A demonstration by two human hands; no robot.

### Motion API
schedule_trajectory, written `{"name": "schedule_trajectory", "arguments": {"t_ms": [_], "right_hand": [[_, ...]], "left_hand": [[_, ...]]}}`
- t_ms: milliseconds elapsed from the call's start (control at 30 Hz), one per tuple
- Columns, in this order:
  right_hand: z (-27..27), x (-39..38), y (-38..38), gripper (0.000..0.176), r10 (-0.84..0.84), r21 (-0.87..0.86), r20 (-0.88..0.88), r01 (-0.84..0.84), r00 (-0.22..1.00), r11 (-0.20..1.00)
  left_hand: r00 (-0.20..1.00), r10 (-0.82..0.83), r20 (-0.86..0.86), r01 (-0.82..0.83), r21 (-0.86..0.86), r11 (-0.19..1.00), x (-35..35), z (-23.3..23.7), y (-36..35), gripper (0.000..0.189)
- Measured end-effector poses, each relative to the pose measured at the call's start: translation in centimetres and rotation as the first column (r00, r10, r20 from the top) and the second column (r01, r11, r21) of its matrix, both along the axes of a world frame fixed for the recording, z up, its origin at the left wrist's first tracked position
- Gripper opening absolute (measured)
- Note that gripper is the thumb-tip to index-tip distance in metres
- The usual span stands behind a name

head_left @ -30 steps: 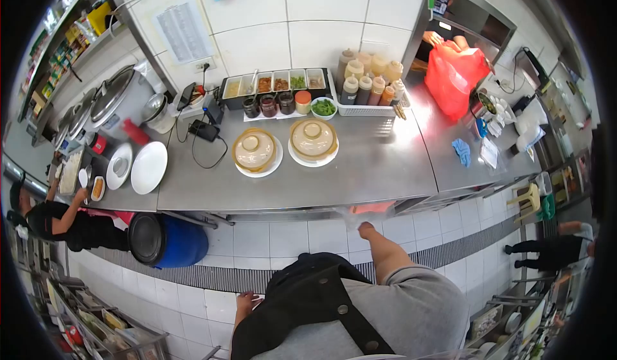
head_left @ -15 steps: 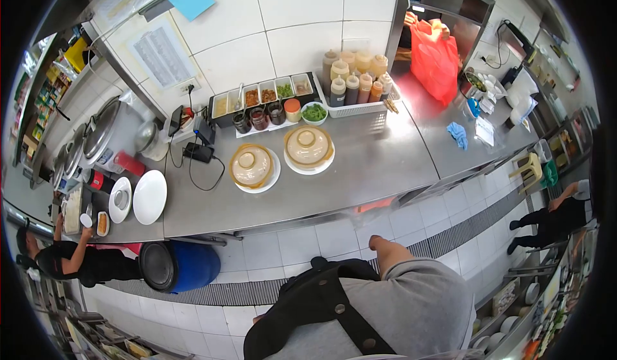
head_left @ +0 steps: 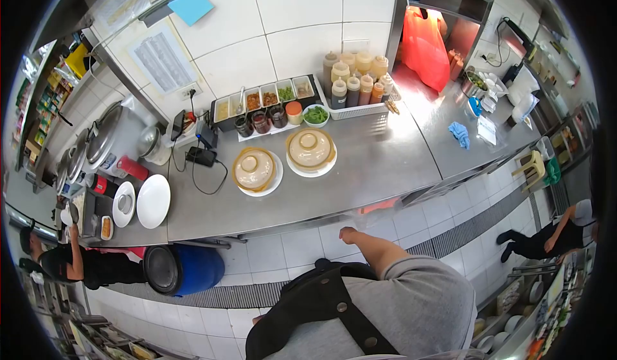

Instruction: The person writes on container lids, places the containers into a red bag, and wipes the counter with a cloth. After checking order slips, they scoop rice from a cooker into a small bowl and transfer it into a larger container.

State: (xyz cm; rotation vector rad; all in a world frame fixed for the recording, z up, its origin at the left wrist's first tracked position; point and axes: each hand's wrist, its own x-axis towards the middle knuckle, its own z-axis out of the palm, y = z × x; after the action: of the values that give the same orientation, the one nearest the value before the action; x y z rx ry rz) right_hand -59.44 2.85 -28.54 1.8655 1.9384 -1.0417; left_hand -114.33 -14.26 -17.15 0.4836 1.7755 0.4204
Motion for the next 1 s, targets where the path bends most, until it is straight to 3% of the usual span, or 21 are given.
{"name": "schedule_trajectory", "arguments": {"t_ms": [100,133,233,333,433,467,533,600,667,833,1000], "right_hand": [[-2.5,0.4,-1.0,0.029,-0.043,-0.095,0.034,0.047,0.998,0.994],[-5.5,1.5,-1.5,0.027,0.107,-0.102,0.048,-0.101,0.993,0.990],[-4.6,3.7,-3.3,0.025,0.209,-0.173,0.184,-0.178,0.960,0.969],[-3.2,6.0,-4.7,0.024,0.001,-0.222,0.196,0.043,0.981,0.974],[-3.4,6.2,-4.0,0.023,0.071,-0.287,0.213,-0.007,0.974,0.958],[-3.7,5.7,-3.7,0.022,0.077,-0.223,0.215,-0.028,0.974,0.974],[-3.6,3.6,-3.1,0.020,0.084,-0.098,0.217,-0.064,0.973,0.993],[-0.1,0.4,-0.2,0.022,0.287,-0.301,0.170,-0.227,0.943,0.926],[1.3,-3.1,2.1,0.026,0.371,-0.352,0.152,-0.301,0.916,0.887],[6.7,-13.0,7.4,0.030,0.215,-0.237,0.104,-0.186,0.971,0.954],[5.4,-20.3,9.8,0.020,0.229,-0.108,0.073,-0.220,0.971,0.969]], "left_hand": [[1.000,0.009,0.004,-0.009,0.006,1.000,0.3,-0.1,0.2,0.027],[1.000,0.011,0.007,-0.011,0.010,1.000,0.6,0.1,0.3,0.027],[1.000,0.021,0.018,-0.021,0.016,1.000,1.2,-0.2,-0.3,0.026],[0.998,0.053,0.025,-0.053,0.022,0.998,1.5,-0.6,-1.2,0.026],[0.996,0.089,0.027,-0.090,0.022,0.996,1.2,-0.8,-2.4,0.026],[0.994,0.104,0.028,-0.105,0.027,0.994,1.0,-0.9,-2.7,0.025],[0.992,0.128,0.024,-0.128,0.015,0.992,0.5,-1.0,-3.7,0.025],[0.987,0.157,0.020,-0.157,0.005,0.988,-0.1,-1.4,-4.8,0.025],[0.983,0.183,0.009,-0.183,-0.013,0.983,-0.7,-1.6,-6.0,0.025],[0.972,0.234,0.002,-0.234,-0.020,0.972,-3.3,-2.7,-6.3,0.024],[0.975,0.224,0.000,-0.224,-0.011,0.975,-8.8,-4.3,-5.7,0.024]]}}
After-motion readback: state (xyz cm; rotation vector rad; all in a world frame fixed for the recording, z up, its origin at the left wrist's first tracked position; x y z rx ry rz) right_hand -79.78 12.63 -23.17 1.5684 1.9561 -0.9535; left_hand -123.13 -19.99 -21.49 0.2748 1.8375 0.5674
